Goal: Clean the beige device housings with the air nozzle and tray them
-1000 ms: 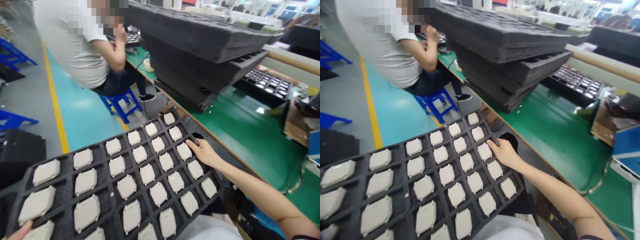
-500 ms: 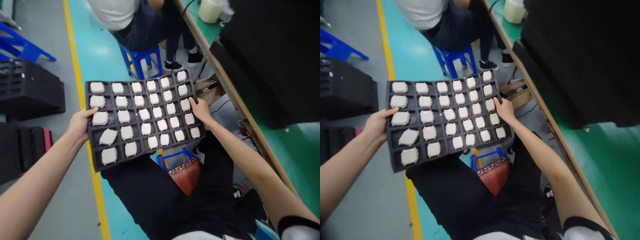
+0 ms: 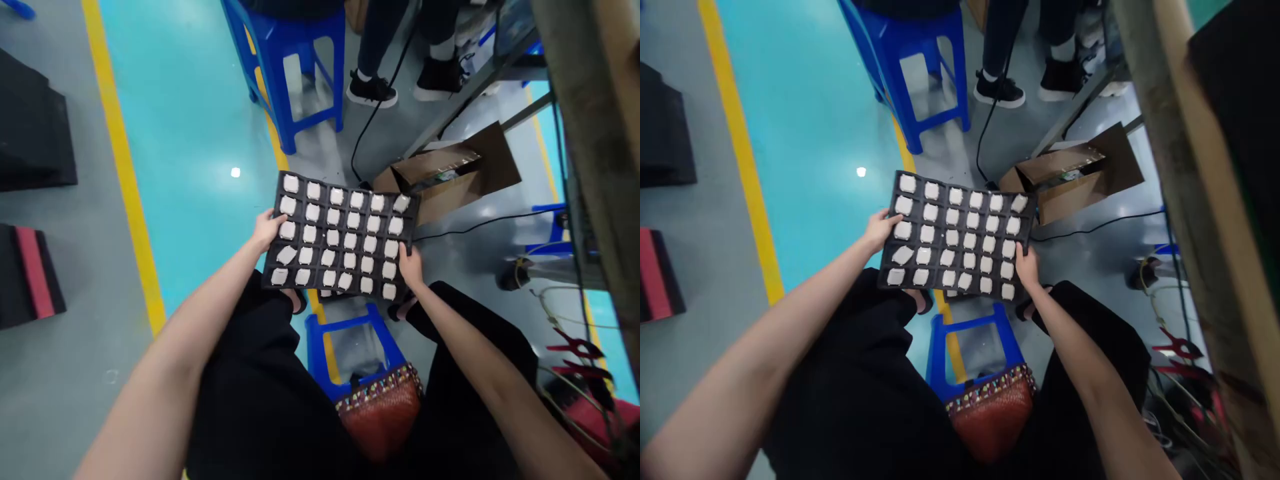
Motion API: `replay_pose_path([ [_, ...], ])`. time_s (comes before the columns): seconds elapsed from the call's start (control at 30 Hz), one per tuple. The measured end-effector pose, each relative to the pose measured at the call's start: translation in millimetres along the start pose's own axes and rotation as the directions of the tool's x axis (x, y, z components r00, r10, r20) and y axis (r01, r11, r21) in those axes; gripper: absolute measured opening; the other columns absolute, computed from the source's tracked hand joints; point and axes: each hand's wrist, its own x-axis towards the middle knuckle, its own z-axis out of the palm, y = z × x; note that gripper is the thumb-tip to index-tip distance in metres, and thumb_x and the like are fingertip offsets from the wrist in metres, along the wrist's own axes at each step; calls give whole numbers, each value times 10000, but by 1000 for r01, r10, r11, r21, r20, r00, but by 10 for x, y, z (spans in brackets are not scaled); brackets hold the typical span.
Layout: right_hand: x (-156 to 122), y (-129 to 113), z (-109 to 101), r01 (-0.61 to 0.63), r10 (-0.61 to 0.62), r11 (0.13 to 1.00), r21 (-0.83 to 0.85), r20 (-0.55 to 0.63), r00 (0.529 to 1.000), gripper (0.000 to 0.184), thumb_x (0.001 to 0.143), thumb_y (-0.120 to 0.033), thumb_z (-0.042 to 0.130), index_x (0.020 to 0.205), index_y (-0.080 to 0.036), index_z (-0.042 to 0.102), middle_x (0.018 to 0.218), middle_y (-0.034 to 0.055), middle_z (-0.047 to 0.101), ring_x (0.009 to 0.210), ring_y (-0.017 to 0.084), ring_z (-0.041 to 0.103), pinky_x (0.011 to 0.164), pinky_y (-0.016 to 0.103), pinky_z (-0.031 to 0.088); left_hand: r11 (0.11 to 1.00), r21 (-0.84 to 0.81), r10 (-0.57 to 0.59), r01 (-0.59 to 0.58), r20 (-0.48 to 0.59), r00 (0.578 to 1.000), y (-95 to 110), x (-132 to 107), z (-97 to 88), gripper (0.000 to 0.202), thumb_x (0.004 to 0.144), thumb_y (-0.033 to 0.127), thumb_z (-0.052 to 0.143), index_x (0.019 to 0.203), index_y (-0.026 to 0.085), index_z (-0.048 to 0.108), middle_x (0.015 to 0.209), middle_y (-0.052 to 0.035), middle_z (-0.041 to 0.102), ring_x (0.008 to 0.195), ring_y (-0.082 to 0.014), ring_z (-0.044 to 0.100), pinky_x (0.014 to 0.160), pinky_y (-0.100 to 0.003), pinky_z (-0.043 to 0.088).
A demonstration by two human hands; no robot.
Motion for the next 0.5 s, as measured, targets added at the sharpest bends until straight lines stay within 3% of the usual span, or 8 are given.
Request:
replay_pose_path([
  [0.2,-645,551,550,-225,223,973,56,26,974,540,837,-560,342,849,-103,628,875,213,681,838,286,629,733,343,438,947,310,28,-86,187,982,-122,524,440,277,873,294,557,1096,131,573,1090,-79,605,938,-200,606,800,-400,514],
  [0.3,-941,704,749,-326,322,942,80,55,945,503,827,-549,360,837,-123,626,898,196,685,858,275,629,748,332,441,887,434,37,-155,270,962,-106,719,724,295,873,316,553,1104,134,573,1108,-82,604,964,-210,601,827,-417,501],
  [0.5,-1292,877,1121,-529,510,842,110,159,845,410,778,-533,486,593,-171,543,647,109,652,673,236,607,645,311,436,733,619,51,-283,364,930,-103,1029,1295,338,867,356,554,1132,148,572,1155,-88,596,1039,-234,576,903,-461,448],
])
